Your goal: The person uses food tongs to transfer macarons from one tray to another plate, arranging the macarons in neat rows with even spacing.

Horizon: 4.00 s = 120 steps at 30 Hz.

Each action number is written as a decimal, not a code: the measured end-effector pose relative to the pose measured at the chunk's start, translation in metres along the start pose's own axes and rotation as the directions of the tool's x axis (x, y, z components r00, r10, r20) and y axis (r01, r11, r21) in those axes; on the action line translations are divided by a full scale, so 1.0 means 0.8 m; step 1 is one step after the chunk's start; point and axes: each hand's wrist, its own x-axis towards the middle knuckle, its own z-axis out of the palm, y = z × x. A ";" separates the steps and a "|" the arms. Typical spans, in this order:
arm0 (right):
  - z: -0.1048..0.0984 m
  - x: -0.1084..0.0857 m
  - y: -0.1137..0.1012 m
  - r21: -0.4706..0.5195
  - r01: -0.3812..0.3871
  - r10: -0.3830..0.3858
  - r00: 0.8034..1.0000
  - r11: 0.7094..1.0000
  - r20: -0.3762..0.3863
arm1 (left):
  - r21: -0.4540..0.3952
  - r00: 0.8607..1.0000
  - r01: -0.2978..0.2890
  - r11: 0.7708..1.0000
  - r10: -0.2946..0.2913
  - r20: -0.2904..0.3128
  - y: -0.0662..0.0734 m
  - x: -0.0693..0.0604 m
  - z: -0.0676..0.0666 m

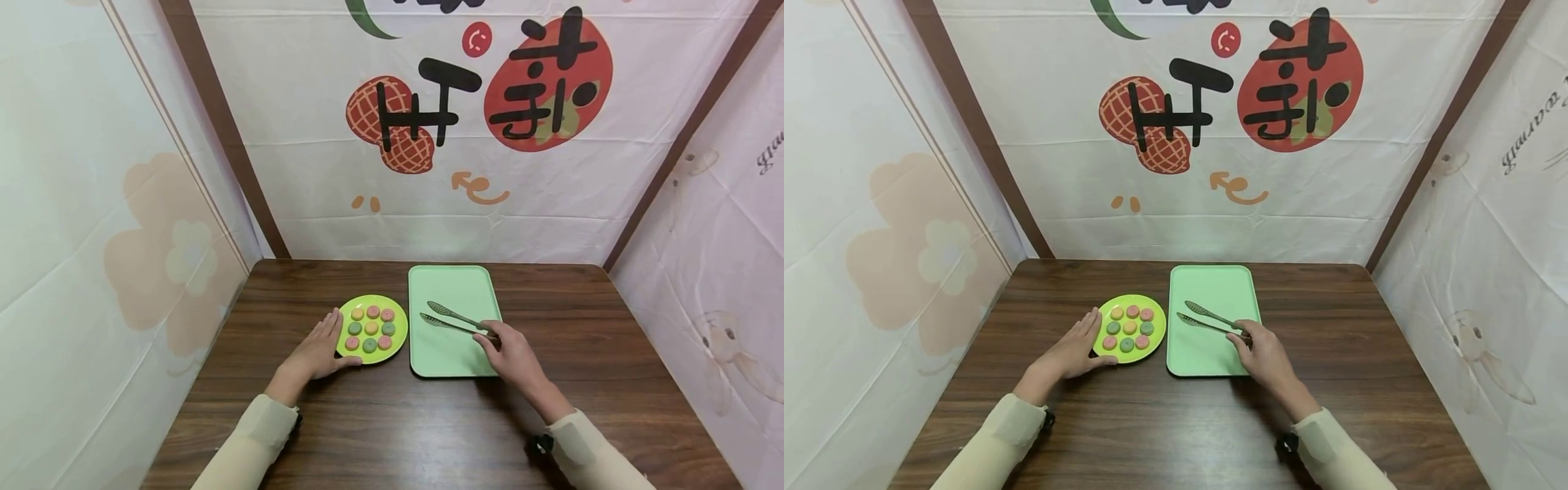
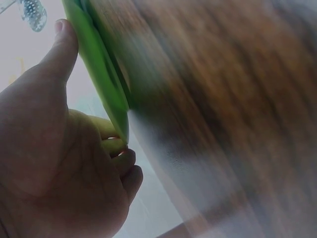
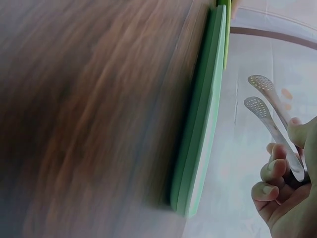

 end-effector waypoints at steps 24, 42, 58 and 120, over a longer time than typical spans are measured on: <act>-0.039 -0.010 0.037 -0.041 -0.081 0.078 0.994 0.996 -0.081 | -0.003 1.000 -0.010 1.000 0.010 -0.013 0.000 -0.002 -0.001; -0.065 -0.013 0.071 -0.099 -0.177 0.162 0.976 0.979 -0.145 | -0.020 1.000 -0.025 0.999 0.025 0.000 -0.003 0.001 0.002; -0.076 -0.015 0.090 -0.093 -0.316 0.286 0.928 0.944 -0.239 | -0.018 0.999 -0.030 0.999 0.029 -0.015 0.002 -0.004 -0.003; -0.069 -0.009 0.092 -0.283 -0.530 0.565 0.824 0.799 0.052 | 0.018 0.991 0.056 0.998 -0.054 -0.123 -0.056 -0.017 -0.034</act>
